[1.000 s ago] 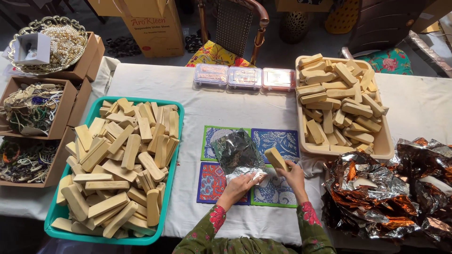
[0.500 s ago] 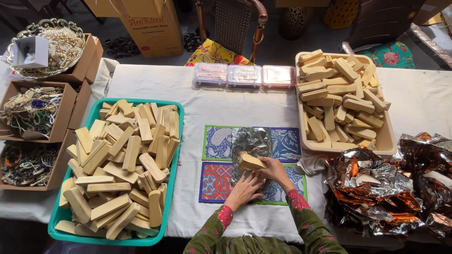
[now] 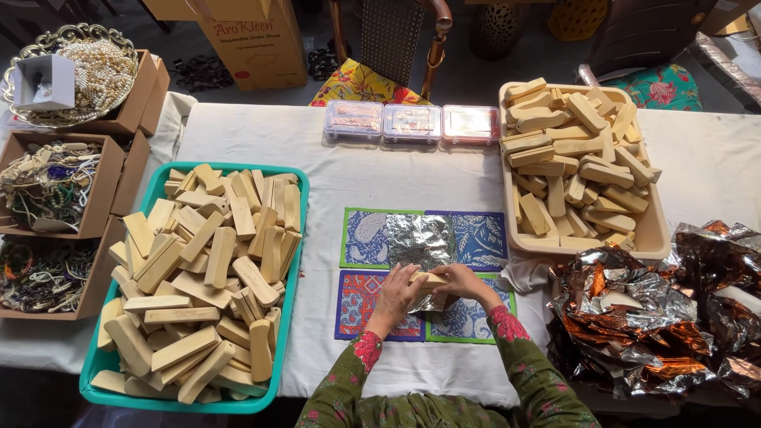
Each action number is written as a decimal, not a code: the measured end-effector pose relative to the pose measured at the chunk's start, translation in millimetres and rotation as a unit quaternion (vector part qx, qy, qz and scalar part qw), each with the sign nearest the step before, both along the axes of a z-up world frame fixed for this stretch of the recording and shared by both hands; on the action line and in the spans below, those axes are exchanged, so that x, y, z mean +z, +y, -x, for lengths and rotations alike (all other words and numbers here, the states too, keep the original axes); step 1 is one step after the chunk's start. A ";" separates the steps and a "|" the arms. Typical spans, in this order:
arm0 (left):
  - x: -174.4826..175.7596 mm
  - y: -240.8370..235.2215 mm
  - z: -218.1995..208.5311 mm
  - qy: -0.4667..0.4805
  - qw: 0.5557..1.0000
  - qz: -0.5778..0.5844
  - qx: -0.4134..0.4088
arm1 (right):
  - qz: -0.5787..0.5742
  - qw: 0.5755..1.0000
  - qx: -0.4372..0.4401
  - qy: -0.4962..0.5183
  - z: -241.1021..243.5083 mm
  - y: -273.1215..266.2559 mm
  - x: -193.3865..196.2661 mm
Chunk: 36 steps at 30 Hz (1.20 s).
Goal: The person wipes a rectangular bar of soap with a white cloth, then wraps it in a sheet of metallic foil. They fold the foil around the soap to create a neat package and place it on the table. The person repeats this process with a second bar of soap.
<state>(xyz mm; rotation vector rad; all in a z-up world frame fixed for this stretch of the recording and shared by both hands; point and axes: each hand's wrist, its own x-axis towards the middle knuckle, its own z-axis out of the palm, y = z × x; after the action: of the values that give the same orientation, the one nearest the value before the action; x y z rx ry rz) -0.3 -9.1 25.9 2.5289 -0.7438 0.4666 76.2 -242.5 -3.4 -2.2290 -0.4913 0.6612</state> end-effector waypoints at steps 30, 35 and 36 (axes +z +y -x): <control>-33.7 16.2 15.0 0.194 0.970 0.079 0.119 | 0.052 0.987 -0.085 -0.128 49.7 6.7 41.9; -27.5 16.1 9.8 0.218 0.963 0.128 0.089 | 0.008 0.985 -0.095 -0.141 58.9 6.1 44.5; -26.3 17.0 9.7 0.228 0.960 0.141 0.082 | -0.004 0.986 -0.102 -0.133 61.6 4.9 45.6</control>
<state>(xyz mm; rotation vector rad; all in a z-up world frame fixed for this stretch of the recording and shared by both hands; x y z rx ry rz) -10.0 7.9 -0.4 2.3058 -0.2731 0.0262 14.5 -237.6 42.2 -2.3325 -0.3872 0.2570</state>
